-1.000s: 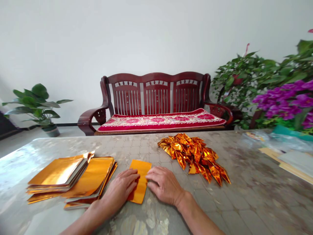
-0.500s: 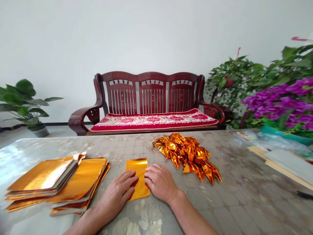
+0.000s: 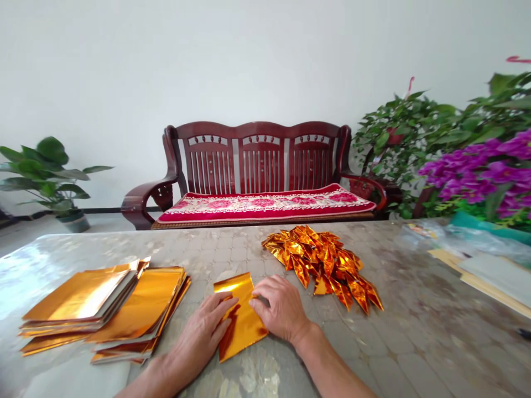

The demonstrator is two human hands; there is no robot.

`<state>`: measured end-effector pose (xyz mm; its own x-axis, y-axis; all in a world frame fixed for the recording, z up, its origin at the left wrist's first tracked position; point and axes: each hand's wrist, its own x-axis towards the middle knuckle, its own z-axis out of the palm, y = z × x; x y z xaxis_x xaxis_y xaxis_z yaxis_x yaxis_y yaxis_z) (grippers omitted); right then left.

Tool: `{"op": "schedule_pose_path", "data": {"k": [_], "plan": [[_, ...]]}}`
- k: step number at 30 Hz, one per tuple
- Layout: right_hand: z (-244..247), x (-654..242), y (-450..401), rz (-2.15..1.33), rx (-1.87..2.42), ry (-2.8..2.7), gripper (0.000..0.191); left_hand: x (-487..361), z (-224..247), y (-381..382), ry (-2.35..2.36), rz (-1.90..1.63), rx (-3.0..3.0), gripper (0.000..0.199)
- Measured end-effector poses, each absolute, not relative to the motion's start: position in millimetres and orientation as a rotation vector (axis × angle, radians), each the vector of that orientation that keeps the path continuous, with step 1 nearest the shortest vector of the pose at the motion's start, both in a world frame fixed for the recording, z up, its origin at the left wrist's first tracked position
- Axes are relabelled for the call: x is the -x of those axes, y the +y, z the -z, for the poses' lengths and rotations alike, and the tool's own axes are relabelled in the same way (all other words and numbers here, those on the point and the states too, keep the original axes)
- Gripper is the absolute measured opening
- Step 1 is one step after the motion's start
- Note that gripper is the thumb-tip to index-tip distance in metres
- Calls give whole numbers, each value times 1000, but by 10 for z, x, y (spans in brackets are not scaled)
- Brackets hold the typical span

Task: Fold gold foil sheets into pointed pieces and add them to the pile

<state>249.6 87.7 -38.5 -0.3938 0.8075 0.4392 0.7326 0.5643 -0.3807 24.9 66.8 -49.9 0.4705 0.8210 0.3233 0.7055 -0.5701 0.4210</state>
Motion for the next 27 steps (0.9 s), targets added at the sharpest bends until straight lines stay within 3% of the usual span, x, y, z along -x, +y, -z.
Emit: {"op": "schedule_pose_path", "data": {"k": [4, 10, 27], "plan": [[377, -2481, 851, -206, 1096, -2361, 3, -204, 520, 720, 1434, -749, -2475, 28], [429, -2469, 917, -157, 1092, -2390, 20, -164, 533, 794, 1601, -742, -2492, 30], [411, -2496, 863, -193, 1028, -2362, 22, -209, 507, 799, 1364, -720, -2521, 27]]}}
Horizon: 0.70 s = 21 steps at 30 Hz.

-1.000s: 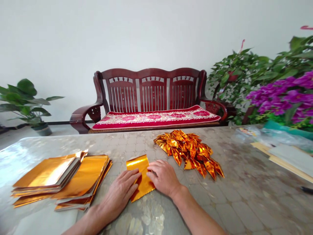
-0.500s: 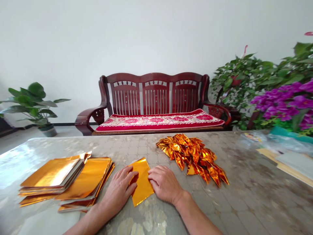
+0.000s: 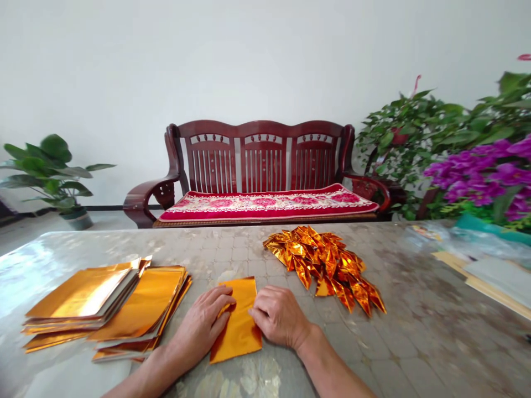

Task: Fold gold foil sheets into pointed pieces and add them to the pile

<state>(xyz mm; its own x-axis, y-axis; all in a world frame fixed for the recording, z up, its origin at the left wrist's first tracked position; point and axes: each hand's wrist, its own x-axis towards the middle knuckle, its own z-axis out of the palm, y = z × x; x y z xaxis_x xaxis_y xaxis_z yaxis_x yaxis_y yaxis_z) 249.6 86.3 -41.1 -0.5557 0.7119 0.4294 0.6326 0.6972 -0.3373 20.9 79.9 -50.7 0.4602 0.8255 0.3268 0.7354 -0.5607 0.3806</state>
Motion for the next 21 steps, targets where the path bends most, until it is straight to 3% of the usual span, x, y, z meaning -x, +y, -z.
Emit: {"op": "schedule_pose_path", "data": {"k": [4, 11, 15, 18, 21], "plan": [[398, -2495, 896, -204, 1089, -2296, 14, -210, 485, 775, 1212, -745, -2516, 25], [418, -2458, 927, -143, 1420, -2198, 38, -187, 539, 780, 1025, -791, -2479, 20], [440, -2452, 959, -167, 1499, -2208, 29, -171, 542, 769, 1032, -799, -2412, 20], [457, -2449, 973, -222, 1469, -2167, 20, -172, 536, 772, 1143, -856, -2337, 32], [450, -2448, 953, -212, 1282, -2056, 18, -202, 540, 813, 1385, -1014, -2168, 60]]}}
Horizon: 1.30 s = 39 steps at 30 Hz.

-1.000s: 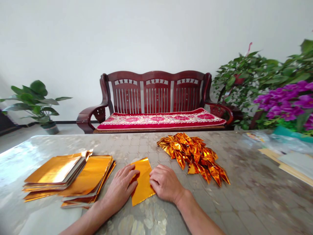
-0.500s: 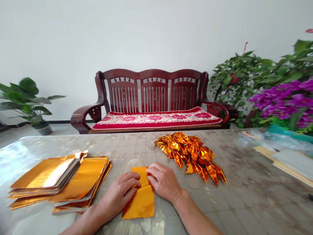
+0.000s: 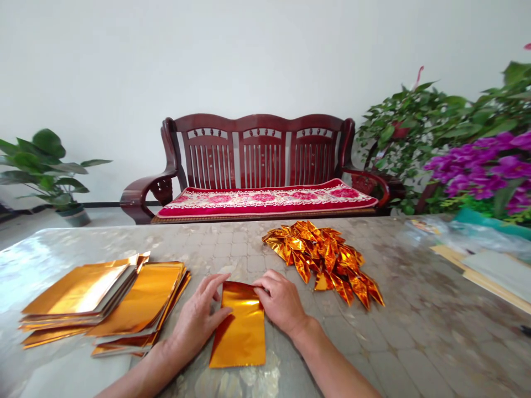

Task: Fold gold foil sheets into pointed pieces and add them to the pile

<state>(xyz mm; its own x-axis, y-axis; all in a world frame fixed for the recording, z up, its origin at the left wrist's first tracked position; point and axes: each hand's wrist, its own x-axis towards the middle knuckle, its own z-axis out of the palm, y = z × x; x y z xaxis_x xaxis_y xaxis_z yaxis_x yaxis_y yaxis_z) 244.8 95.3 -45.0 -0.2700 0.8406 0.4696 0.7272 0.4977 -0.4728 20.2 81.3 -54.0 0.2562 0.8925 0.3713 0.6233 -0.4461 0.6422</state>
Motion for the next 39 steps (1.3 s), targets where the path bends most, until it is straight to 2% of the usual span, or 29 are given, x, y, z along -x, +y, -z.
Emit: {"op": "schedule_pose_path", "data": {"k": [2, 3, 6, 10, 13, 15, 18, 23, 30, 39], "plan": [[414, -2452, 917, -132, 1113, -1980, 18, -226, 533, 842, 1439, -1117, -2020, 68], [386, -2457, 893, -76, 1038, -1953, 19, -232, 521, 850, 1419, -1165, -1965, 63], [281, -2477, 806, 112, 863, -1926, 22, -212, 445, 834, 1266, -1348, -1950, 25], [198, -2464, 716, 293, 704, -2010, 28, -134, 378, 814, 1108, -1559, -2115, 19], [241, -2413, 721, 285, 704, -2130, 21, -98, 453, 875, 1226, -1337, -2161, 27], [307, -2385, 754, 176, 855, -2238, 17, -79, 526, 919, 1373, -1149, -2202, 33], [405, -2374, 808, 22, 1101, -2305, 14, -45, 574, 935, 1440, -954, -2353, 28], [457, -2388, 825, -92, 1258, -2237, 10, -3, 485, 920, 1354, -824, -2502, 14], [449, -2409, 829, -176, 1270, -2209, 11, -32, 446, 916, 1405, -667, -2516, 20], [381, -2373, 850, -163, 1303, -2329, 18, -50, 454, 920, 1481, -662, -2469, 19]]}}
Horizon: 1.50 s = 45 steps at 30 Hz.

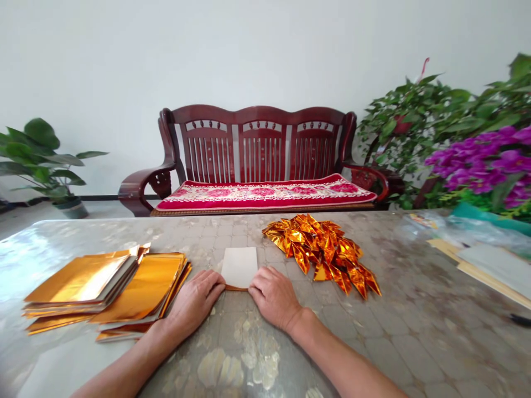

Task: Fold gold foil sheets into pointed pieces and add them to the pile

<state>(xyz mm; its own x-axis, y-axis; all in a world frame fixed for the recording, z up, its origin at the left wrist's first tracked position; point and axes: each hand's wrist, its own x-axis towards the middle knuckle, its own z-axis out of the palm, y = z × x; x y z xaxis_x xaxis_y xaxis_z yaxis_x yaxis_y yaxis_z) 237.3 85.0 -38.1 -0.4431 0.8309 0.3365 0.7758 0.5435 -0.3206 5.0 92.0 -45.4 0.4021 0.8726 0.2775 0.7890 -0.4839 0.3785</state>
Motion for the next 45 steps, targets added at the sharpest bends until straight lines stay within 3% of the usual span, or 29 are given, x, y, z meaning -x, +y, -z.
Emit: {"op": "schedule_pose_path", "data": {"k": [7, 16, 28, 35, 45], "plan": [[188, -2449, 792, -345, 1407, -2475, 20, -95, 423, 741, 1506, -625, -2370, 17], [388, -2437, 763, -469, 1541, -2200, 18, -110, 368, 728, 1569, -565, -2318, 18], [345, -2474, 699, -338, 1573, -2237, 14, -86, 357, 762, 1679, -463, -2372, 22], [330, -2441, 699, -267, 1649, -2251, 24, -102, 350, 771, 1724, -391, -2380, 25], [332, -2411, 680, -241, 1748, -2196, 16, -100, 317, 762, 1689, -404, -2378, 27]]}}
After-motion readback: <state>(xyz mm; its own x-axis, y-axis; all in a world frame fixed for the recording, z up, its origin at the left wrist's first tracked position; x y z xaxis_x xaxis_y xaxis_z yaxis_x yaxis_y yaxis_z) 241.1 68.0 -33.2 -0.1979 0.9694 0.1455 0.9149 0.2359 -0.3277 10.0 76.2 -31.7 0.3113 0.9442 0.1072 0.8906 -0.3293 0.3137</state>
